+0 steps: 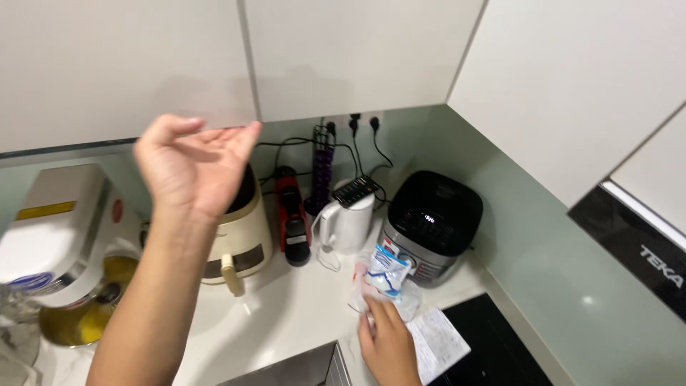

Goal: The recorder measures flour using a sifter and a digital scale, washes some dishes in the sink, and prepares an egg mixture using a stand mixer.

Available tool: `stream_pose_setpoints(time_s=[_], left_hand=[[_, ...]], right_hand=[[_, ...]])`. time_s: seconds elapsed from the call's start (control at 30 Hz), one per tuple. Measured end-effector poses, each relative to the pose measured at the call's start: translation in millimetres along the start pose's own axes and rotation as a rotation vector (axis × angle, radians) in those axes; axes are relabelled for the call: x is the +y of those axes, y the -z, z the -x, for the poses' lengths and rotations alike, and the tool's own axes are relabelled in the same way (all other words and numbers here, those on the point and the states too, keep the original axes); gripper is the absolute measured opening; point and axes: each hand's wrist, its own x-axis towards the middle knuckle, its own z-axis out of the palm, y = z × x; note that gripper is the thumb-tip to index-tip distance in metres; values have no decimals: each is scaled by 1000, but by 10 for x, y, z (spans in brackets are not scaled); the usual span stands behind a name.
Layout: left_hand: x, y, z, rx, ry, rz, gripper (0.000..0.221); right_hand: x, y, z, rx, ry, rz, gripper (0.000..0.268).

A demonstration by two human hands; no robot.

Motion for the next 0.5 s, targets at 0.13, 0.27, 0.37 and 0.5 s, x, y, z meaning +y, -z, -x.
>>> stream_pose_setpoints(time_s=[0.13, 0.27, 0.37, 0.5], left_hand=[[35, -27, 240, -39, 68, 67, 34], [179, 826, 811, -146, 101, -103, 26], [604, 1185, 1285, -365, 114, -8, 24], [1339, 2039, 1212, -1135, 445, 282, 22]], right_hand=[[-918, 178, -893, 75, 418, 55, 29], [-1509, 267, -1617, 140, 688, 66, 27], [-1799, 256, -2067, 200, 817, 105, 30], [-2100, 156, -2529, 326, 907, 339, 41]])
